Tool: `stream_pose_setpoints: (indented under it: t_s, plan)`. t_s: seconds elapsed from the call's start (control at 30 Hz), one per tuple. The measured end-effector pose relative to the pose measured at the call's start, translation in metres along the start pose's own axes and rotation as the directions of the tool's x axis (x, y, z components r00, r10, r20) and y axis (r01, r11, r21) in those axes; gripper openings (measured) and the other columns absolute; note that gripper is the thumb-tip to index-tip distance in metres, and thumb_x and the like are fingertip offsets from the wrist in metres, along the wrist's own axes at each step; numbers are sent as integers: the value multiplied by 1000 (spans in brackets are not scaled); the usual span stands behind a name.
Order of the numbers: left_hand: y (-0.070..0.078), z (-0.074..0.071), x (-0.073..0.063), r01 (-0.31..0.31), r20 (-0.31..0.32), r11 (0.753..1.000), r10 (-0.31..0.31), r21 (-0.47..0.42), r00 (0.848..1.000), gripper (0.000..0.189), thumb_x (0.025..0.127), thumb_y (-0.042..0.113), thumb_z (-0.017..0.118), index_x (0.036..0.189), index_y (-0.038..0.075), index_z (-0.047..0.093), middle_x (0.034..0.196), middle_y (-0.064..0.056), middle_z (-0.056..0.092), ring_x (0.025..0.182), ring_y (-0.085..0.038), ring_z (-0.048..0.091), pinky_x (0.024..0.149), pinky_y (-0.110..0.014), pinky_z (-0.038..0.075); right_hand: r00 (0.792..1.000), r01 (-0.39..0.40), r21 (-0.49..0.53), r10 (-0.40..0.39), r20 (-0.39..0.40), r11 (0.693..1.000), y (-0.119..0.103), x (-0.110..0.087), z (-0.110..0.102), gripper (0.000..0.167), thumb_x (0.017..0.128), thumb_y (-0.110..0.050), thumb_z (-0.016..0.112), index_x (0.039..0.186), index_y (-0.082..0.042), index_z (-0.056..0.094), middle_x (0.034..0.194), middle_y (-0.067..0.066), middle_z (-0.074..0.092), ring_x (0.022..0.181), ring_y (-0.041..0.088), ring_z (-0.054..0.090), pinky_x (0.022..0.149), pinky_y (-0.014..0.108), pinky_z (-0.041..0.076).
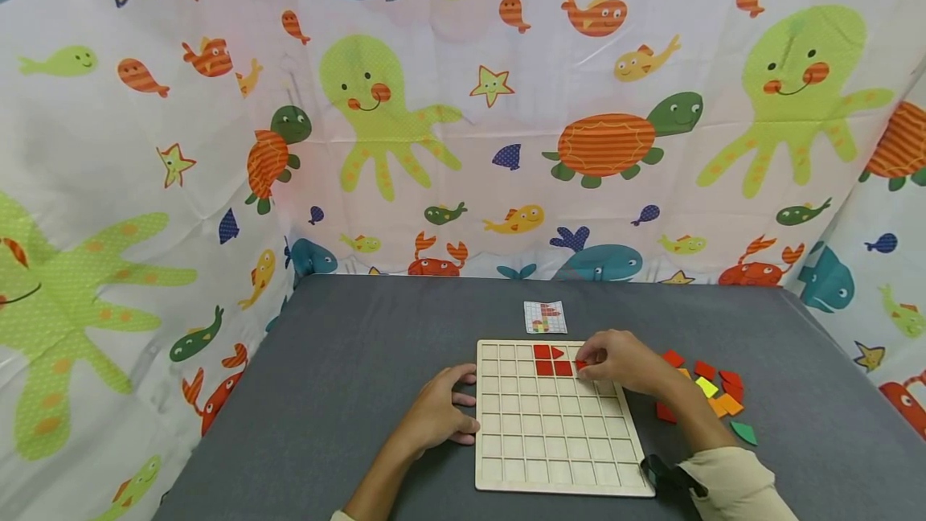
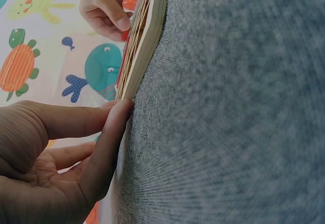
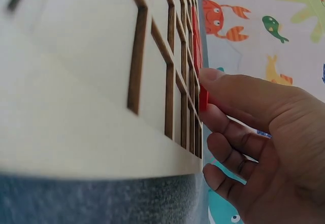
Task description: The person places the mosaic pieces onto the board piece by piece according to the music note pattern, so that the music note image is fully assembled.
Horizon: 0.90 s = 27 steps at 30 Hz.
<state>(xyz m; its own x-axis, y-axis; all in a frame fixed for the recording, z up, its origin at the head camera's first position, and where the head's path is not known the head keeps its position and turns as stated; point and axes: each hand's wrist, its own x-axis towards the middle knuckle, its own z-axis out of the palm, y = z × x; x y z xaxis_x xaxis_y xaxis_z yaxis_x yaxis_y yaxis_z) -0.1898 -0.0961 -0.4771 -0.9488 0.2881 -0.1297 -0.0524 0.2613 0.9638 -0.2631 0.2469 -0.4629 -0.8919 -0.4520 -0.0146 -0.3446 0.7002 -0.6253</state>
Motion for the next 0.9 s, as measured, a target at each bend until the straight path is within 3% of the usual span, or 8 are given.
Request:
stream_pose_setpoints:
  t_s: [0.37, 0.9]
  plan:
    - [0, 0, 0, -1, 0, 1000, 1, -2, 1000, 88, 73, -25, 76, 153, 0, 50, 146, -18, 53, 114, -30, 65, 61, -39, 68, 999, -22, 23, 21, 32, 999, -6, 1, 1, 25, 90, -19, 86, 110, -7, 79, 97, -1, 70, 85, 14, 60, 71, 30, 55]
    - [-1, 0, 0, 0, 2, 1000, 0, -1, 1000, 87, 74, -24, 76, 153, 1, 51, 145, -18, 53, 113, -30, 65, 61, -39, 68, 999, -2, -32, 3, 40, 999, -3, 0, 0, 13, 91, -15, 83, 104, -13, 83, 103, -1, 72, 93, 15, 62, 78, 34, 58]
